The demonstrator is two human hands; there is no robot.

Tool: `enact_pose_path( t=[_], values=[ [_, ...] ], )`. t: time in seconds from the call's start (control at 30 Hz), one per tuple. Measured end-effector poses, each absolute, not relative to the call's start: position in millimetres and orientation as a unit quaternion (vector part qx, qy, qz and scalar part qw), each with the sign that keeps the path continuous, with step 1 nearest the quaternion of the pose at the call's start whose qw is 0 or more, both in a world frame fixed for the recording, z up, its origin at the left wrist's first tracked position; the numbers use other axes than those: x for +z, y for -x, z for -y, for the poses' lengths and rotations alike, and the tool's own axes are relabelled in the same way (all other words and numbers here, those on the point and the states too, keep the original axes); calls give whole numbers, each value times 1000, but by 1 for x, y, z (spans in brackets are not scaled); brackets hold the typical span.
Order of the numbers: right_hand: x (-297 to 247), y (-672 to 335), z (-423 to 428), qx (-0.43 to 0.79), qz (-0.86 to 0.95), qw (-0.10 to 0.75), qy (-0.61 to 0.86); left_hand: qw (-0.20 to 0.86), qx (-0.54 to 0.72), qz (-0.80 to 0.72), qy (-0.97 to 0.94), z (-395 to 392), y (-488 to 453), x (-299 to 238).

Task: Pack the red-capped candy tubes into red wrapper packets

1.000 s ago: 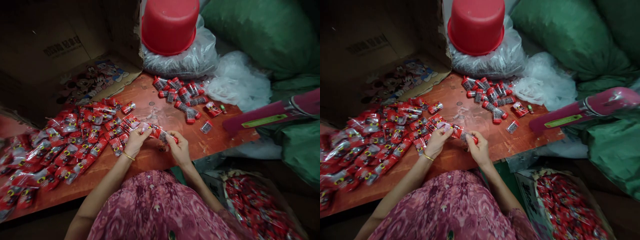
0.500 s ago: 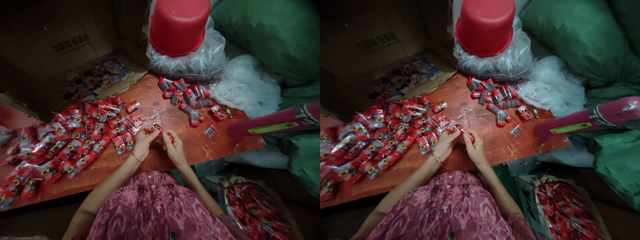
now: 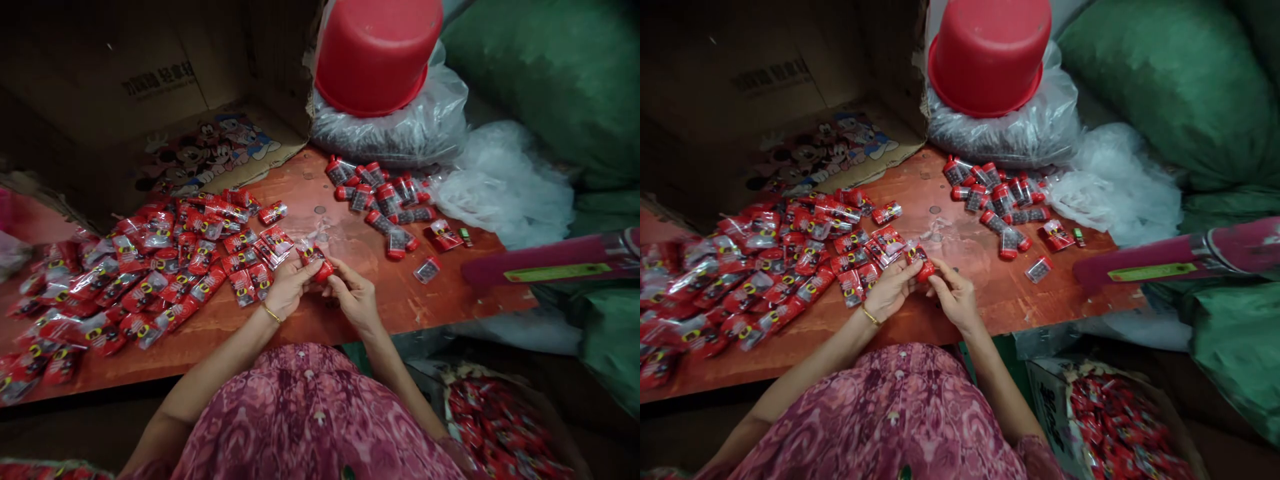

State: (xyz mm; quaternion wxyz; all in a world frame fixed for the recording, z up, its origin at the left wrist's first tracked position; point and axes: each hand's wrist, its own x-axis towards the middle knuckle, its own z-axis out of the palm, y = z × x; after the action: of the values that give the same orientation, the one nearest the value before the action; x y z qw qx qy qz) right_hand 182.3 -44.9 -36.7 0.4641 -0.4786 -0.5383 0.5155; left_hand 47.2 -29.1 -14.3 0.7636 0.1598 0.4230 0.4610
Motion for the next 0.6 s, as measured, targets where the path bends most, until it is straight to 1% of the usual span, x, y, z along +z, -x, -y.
enact_pose_path(
  t=[0.23, 0.33, 0.43, 0.5, 0.6],
  values=[
    [-37, -168, 45, 484, 528, 487, 500, 756, 467, -420, -184, 35, -38, -16],
    [-41, -154, 46, 465, 535, 495, 502, 740, 471, -445, -178, 35, -32, -16],
    [-44, -141, 43, 440, 582, 479, 488, 711, 464, -492, -193, 35, -21, -13],
    [-42, -142, 35, 391, 638, 451, 487, 673, 440, -547, -234, 33, -5, -8],
    [-35, -169, 14, 242, 691, 401, 550, 567, 389, -643, -336, 29, 31, 3]
  ],
)
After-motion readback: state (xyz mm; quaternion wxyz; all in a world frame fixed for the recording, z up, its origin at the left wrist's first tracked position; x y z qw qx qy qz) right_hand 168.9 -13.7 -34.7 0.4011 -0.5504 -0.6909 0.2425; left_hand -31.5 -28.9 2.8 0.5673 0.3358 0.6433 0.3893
